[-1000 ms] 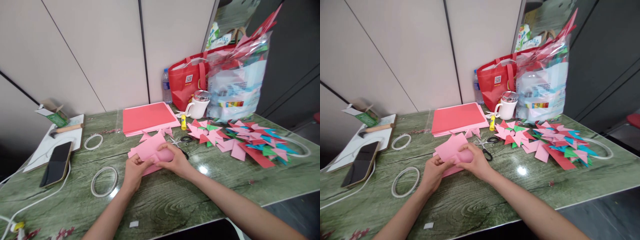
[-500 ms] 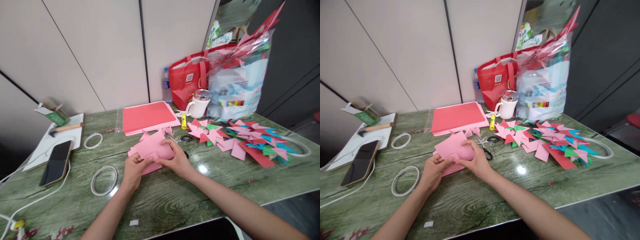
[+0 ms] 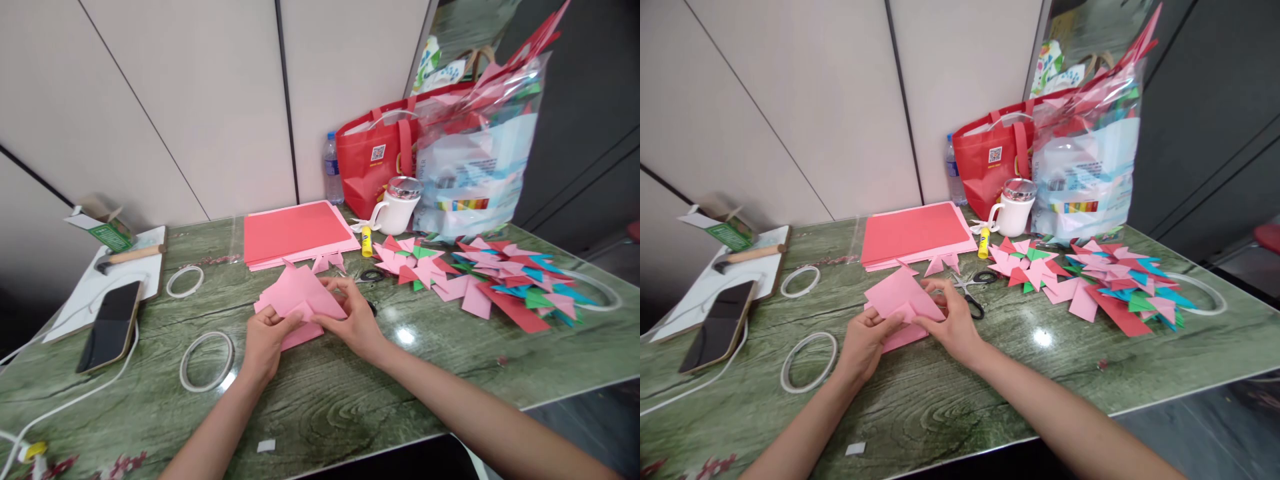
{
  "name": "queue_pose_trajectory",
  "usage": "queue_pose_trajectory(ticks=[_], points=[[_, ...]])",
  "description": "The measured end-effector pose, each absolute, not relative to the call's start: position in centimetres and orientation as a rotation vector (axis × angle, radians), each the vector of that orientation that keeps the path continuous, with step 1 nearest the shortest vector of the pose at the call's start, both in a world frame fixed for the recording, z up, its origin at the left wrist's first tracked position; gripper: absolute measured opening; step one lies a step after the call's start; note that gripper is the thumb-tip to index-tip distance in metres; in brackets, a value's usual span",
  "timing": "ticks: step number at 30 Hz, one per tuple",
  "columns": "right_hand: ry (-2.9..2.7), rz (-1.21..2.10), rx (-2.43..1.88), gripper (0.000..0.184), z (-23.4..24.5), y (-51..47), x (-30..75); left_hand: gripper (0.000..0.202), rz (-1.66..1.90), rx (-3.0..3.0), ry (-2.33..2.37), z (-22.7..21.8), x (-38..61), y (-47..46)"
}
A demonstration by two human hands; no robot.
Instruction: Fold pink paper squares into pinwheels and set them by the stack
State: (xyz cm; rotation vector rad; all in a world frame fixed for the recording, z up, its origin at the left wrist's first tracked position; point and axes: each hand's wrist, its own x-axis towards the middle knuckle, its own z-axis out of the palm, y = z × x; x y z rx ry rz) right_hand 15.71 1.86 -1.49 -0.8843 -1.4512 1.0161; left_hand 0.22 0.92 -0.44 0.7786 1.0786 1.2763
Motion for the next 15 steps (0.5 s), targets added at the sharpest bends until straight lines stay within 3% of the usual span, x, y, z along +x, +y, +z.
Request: queue_pose_trajectory(ticks=[6,12,15], points=[[-1.429,0.871,-0.923,0.04,-1.73,1.83,15.72,0.036,1.306,0.793,1.095,-0.58,0.08,0.97],[-1.693,0.693,-0.951,0.009,-1.11,1.93,16.09,0.035,1.306,0.847,1.114,-0.81,0.02,0.97],[-1.677,0.791,-0.969,0.015,-1.28,2.12,16.01,0.035,1.305,0.868,1.112,-0.87,0.05,0.89]])
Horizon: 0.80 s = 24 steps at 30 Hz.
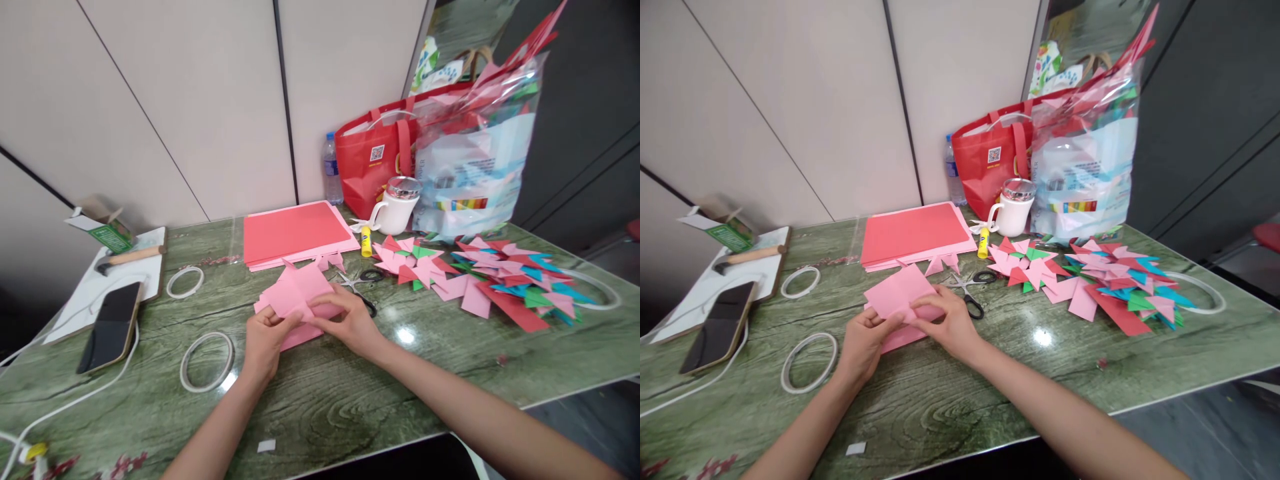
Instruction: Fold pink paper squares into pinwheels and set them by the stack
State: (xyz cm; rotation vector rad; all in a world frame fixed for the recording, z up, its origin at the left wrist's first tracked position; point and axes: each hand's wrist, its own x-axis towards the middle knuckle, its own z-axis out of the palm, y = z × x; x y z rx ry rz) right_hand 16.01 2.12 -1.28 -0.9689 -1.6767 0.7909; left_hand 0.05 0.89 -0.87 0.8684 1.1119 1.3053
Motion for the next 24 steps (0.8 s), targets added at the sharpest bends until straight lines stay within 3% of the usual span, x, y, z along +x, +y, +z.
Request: queue_pose_trajectory(ticks=[17,24], points=[[-1.567,0.972,-1.063,0.019,-1.24,2.14,15.94,0.033,1.257,0.762,1.013,-0.54,0.05,0.82],[-1.547,1.015,-1.021,0.008,-1.49,2.12,15.64,0.03,1.243,0.726,1.016,-0.4,0.19,0.8]])
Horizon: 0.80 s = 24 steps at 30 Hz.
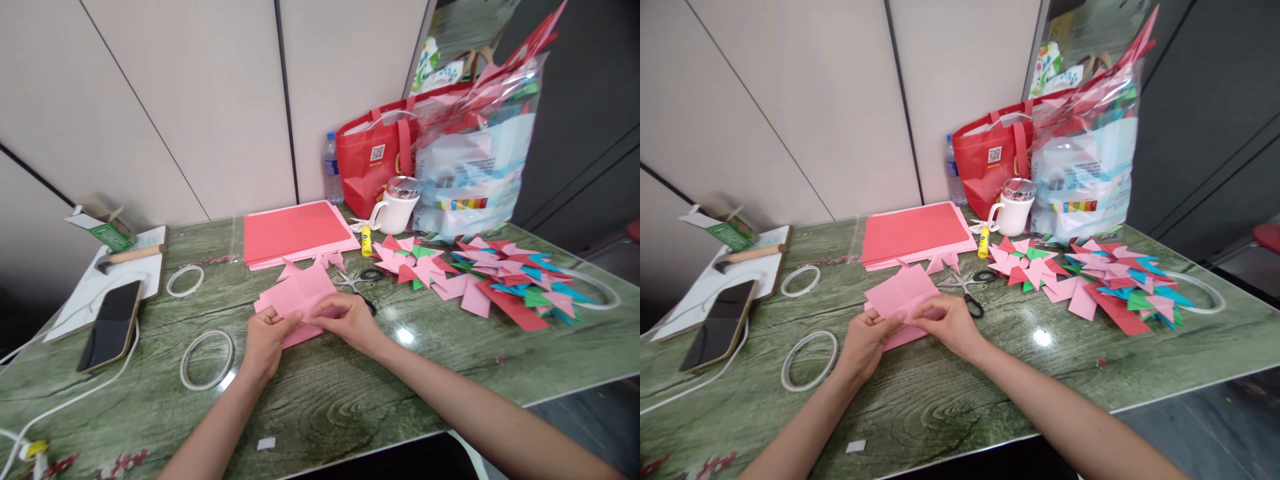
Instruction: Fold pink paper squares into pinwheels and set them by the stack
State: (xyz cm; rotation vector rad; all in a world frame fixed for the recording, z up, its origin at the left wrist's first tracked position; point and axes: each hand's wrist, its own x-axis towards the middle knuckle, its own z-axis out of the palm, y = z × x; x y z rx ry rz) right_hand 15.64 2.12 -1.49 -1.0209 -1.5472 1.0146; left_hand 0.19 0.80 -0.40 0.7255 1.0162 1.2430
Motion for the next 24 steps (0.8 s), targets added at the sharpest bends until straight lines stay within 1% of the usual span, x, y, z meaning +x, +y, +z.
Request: queue_pose_trajectory(ticks=[9,18,21,24], points=[[-1.52,1.041,-1.018,0.009,-1.42,1.87,15.48,0.032,1.249,0.718,1.04,-0.41,0.32,0.87],[-1.537,0.996,-1.049,0.007,-1.66,1.89,15.28,0.021,1.258,0.704,1.035,-0.62,0.31,0.8],[-1.537,0.947,-1.103,0.004,-1.66,1.71,15.06,0.024,1.264,0.707,1.03,-0.78,0.55,0.71],[-1.526,0.91,-1.15,0.009,-1.88,1.52,14.84,0.027,1.287,0.717,1.018,-0.9,0.88,0.49]])
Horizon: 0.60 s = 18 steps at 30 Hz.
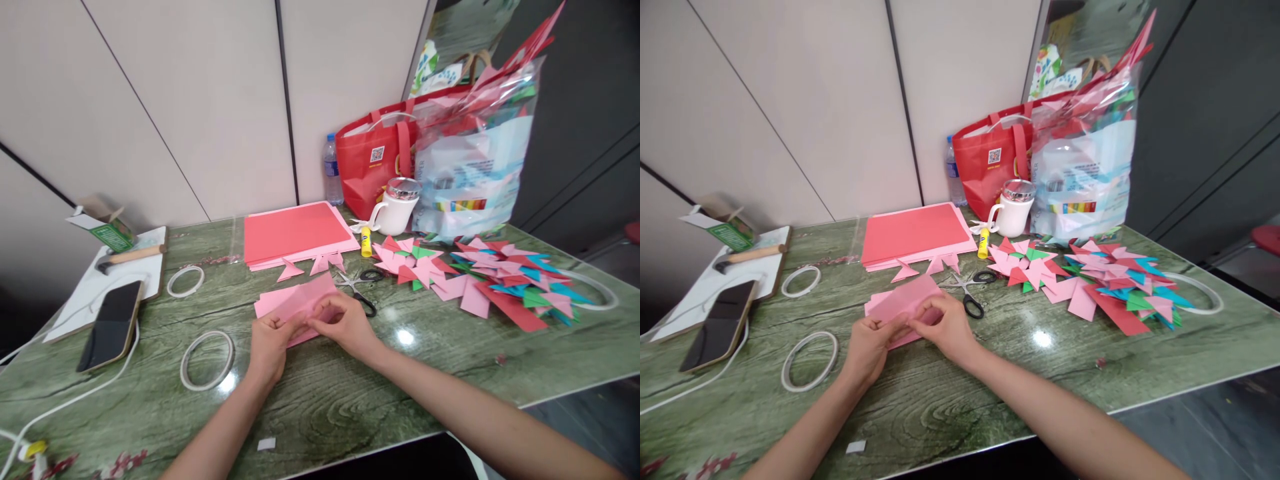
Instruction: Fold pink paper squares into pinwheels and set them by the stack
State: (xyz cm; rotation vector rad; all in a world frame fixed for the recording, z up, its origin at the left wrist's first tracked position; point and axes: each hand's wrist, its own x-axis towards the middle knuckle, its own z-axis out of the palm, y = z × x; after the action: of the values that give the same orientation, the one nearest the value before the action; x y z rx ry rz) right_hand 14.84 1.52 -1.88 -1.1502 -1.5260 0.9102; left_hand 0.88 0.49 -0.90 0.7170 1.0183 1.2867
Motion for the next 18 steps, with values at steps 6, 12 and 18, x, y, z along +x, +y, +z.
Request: queue_pose_trajectory(ticks=[6,12,18], points=[[-1.561,0.858,-1.19,0.014,-2.03,1.47,14.78,0.03,1.308,0.755,1.05,-0.96,1.16,0.04],[-1.582,0.934,-1.134,0.013,-1.82,1.45,14.76,0.032,1.317,0.72,1.081,-1.14,0.89,0.25],[-1.455,1.171,-0.975,0.011,-1.98,1.5,14.65,0.032,1.364,0.747,1.031,-0.89,0.62,0.58]])
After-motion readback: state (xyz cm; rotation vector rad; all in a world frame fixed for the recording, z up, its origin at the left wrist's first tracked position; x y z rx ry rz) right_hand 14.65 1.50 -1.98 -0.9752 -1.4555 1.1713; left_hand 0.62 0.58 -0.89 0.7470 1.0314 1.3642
